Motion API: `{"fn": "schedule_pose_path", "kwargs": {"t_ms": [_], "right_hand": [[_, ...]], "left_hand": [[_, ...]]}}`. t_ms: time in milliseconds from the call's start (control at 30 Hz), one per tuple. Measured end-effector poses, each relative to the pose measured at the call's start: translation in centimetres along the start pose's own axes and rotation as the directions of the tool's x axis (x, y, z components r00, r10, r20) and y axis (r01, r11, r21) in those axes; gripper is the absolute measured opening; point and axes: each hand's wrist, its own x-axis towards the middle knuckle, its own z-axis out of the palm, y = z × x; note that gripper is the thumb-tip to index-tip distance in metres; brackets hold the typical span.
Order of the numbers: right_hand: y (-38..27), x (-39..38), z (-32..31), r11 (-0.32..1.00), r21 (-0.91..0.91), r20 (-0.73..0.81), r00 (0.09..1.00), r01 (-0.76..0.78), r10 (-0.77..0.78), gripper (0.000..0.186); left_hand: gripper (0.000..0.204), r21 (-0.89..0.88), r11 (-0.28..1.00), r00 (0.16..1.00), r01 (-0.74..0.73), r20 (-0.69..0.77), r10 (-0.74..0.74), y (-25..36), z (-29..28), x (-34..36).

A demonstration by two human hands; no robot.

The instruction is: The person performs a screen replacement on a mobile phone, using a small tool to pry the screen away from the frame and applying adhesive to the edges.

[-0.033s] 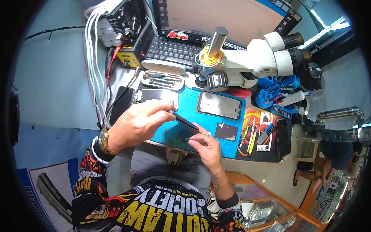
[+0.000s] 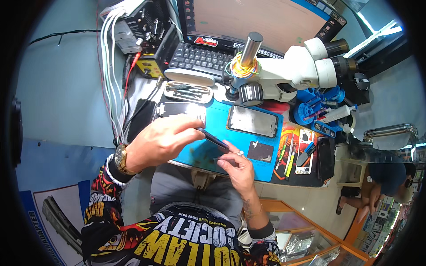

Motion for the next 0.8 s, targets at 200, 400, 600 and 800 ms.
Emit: {"fn": "schedule_pose_path", "kwargs": {"t_ms": [200,400,600,800], "right_hand": [[-5.4,-1.1,-0.5,0.99,-0.144,-0.262,0.964,0.005,-0.043,0.009],[-8.4,-0.4,-0.3,0.701,-0.63,-0.137,0.841,0.334,-0.523,0.014],[-7.8,-0.6,0.7,0.701,-0.646,-0.154,0.848,0.301,-0.506,0.017],[-9.5,-0.9,0.7,0.7,-0.649,-0.131,0.863,0.297,-0.488,0.013]], "left_hand": [[0.021,0.003,0.989,0.982,-0.146,0.123,0.145,0.7,1.3,2.4],[0.018,-0.013,0.984,0.983,-0.18,0.031,0.18,1.5,3.5,4.1],[0.027,-0.123,0.985,0.991,-0.123,-0.061,0.117,2.9,5.6,2.9],[0.032,-0.218,0.97,0.971,-0.11,-0.231,0.058,2.8,7.7,2.4]]}}
